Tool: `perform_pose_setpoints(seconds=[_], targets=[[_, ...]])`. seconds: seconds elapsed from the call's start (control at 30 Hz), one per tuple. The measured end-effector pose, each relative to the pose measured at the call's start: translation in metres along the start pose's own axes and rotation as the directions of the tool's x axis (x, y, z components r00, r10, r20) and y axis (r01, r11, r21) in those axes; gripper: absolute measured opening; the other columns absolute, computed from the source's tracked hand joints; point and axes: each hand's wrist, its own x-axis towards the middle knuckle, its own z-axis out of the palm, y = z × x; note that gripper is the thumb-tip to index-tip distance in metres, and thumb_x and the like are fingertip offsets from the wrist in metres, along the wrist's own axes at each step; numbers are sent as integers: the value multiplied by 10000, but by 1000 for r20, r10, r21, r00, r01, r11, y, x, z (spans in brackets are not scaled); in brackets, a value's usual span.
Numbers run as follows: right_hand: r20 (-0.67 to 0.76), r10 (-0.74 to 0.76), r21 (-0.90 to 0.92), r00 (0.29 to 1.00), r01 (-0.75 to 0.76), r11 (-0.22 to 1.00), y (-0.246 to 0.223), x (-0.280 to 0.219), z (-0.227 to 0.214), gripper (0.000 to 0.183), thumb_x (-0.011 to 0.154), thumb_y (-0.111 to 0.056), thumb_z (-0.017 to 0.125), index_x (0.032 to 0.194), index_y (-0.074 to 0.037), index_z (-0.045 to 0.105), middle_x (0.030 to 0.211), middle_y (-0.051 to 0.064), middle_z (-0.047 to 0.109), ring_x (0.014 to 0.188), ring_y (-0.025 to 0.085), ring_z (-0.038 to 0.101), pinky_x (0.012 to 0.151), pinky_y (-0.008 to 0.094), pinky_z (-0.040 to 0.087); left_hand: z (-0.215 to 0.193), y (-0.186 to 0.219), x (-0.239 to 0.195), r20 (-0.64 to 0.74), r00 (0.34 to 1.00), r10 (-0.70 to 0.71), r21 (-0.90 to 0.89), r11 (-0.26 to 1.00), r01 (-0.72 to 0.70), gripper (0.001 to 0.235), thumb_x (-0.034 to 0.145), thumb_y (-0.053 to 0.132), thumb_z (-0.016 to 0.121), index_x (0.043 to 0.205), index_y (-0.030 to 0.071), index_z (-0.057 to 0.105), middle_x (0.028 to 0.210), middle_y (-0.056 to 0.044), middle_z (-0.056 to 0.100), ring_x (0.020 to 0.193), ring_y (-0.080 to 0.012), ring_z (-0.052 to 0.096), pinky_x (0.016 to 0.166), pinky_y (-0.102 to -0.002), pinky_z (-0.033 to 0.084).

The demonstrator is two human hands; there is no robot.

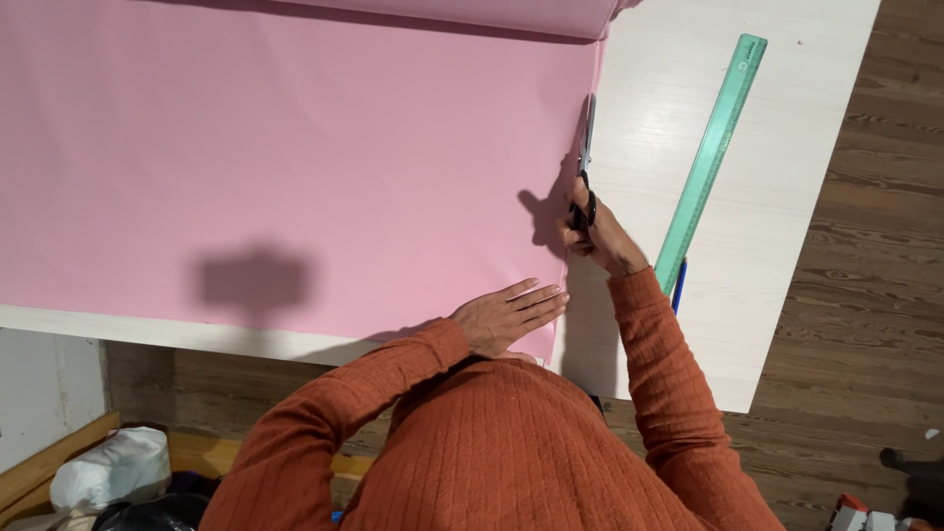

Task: The recorder unrolls a piece of pink leather from a roll, cuts it with scissors, and then uses a ruler and pen to mark lines on the material.

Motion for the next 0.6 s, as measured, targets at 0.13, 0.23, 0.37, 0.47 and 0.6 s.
perform_pose_setpoints(seconds=[0.13, 0.23, 0.37, 0.47, 0.6], targets=[[-8, -8, 6, 1000, 8, 1000, -2, 3, -2, 752, 967, -866, 470, 1222, -164, 381, 533, -24, 437, 390, 45, 246, 398, 228, 189, 0, 1, 0, -1, 1000, -4, -15, 1000, 4, 980, 954, 799, 343, 1621, 80, 363, 1715, -118, 327, 1623, -278, 205, 1365, -480, 135], [-9, -13, -26, 1000, 13, 1000, -11, -3, 1, 814, 976, -849, 470, 1310, -117, 351, 551, -31, 436, 384, 43, 264, 407, 238, 186, -4, 0, 1, -3, 1000, -4, -14, 1000, 4, 987, 947, 800, 356, 1624, 82, 354, 1718, -118, 322, 1623, -273, 211, 1365, -473, 144], [-9, -23, 9, 1000, 23, 1000, -9, 0, -2, 720, 1009, -792, 498, 1291, -142, 370, 547, -18, 430, 401, 65, 241, 408, 245, 181, -8, 1, 2, -15, 1000, -2, 0, 1000, 2, 984, 954, 800, 333, 1623, 79, 359, 1718, -120, 323, 1623, -279, 209, 1364, -477, 139], [1, -15, 0, 1000, 15, 1000, -4, 7, -7, 692, 986, -827, 487, 1209, -183, 370, 553, -26, 417, 414, 69, 235, 416, 249, 175, -7, 1, 2, -33, 999, -5, -2, 1000, 5, 987, 952, 802, 329, 1621, 78, 364, 1713, -121, 333, 1619, -277, 224, 1364, -476, 144], [24, -14, -19, 1000, 14, 1000, -9, -1, -4, 741, 905, -947, 399, 1075, -226, 399, 521, -64, 359, 404, 41, 184, 401, 213, 141, 34, 14, 2, -70, 998, -9, -24, 1000, 7, 981, 956, 800, 315, 1611, 73, 388, 1706, -127, 348, 1614, -286, 243, 1360, -486, 154]])
